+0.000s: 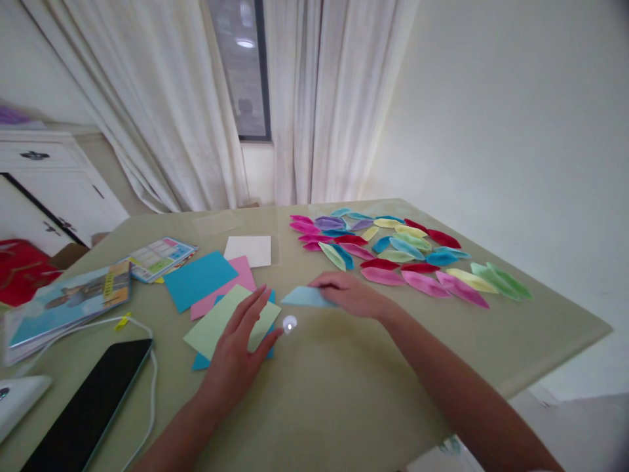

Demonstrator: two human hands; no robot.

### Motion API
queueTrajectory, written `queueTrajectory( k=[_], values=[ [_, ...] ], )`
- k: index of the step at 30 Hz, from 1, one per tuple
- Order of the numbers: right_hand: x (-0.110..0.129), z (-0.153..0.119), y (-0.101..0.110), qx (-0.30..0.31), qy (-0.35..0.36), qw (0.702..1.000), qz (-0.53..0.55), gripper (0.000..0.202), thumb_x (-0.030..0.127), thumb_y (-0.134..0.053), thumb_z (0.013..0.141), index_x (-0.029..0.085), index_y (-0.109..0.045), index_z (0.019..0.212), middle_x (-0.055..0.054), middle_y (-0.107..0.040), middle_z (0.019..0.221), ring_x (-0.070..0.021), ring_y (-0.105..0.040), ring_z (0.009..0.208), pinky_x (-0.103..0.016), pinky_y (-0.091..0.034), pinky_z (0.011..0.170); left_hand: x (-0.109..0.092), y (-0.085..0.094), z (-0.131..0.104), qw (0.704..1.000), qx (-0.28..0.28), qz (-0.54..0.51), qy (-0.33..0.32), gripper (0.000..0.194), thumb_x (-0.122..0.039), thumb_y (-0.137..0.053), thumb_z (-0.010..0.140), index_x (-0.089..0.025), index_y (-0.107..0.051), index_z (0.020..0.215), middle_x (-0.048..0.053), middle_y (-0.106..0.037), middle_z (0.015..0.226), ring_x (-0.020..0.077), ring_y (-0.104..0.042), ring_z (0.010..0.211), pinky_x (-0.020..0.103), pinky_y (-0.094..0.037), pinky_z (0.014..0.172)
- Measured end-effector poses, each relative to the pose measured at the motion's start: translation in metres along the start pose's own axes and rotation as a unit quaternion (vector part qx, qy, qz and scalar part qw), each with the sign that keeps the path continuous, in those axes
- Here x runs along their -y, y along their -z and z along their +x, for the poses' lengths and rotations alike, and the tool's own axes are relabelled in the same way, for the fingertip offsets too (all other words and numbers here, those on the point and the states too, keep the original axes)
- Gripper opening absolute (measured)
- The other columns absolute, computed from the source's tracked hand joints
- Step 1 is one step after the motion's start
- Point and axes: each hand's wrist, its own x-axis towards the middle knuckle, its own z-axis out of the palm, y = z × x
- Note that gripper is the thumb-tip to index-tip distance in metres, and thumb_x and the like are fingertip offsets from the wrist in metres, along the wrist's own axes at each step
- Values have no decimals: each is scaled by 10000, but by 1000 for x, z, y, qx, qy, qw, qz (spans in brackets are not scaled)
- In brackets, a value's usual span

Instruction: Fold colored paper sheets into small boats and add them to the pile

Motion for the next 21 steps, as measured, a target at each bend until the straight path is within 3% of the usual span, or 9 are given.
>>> queueTrajectory(
  k=[2,5,10,15,18,21],
  values=[
    [16,-3,-33,40,-16,990,132,389,99,-538,882,187,-811,1145,-48,-802,1095,-208,-709,999,-309,-527,889,0,1,1,998,2,-41,-37,437,-362,-634,1039,-288,-601,1469,84,-648,1502,246,-708,1251,375,-624,999],
    [22,-8,-56,31,-69,971,229,397,119,-545,886,191,-802,1180,-46,-782,1072,-196,-688,959,-293,-504,831,4,3,3,995,19,-69,-70,244,-301,-645,1035,-266,-762,1247,51,-796,1245,216,-767,1128,350,-619,1015],
    [12,-15,-56,-43,-123,946,298,276,248,-634,932,189,-796,1148,-58,-770,1024,-202,-692,943,-302,-495,832,3,4,5,992,55,-112,-9,267,-341,-704,994,-294,-789,1243,38,-804,1243,230,-768,1133,350,-633,989],
    [7,-14,-59,-81,-116,939,313,243,332,-662,964,178,-794,1098,-62,-764,980,-193,-694,899,-300,-509,805,-5,4,5,984,64,-152,70,265,-387,-682,980,-287,-806,1192,47,-803,1237,249,-765,1118,383,-627,988],
    [9,-16,-61,-74,-73,946,307,417,452,-800,888,186,-755,1207,-71,-744,1074,-163,-661,818,-281,-520,716,-7,3,4,975,53,-177,125,276,-397,-649,977,-257,-791,1168,59,-801,1212,248,-761,1104,360,-628,942],
    [14,-20,-62,-52,-33,957,285,681,440,-940,752,213,-687,1342,-93,-711,1202,-170,-678,863,-288,-561,718,-7,2,3,966,30,-163,199,275,-433,-652,954,-234,-737,1124,59,-812,1093,235,-779,935,323,-625,786]
  ],
)
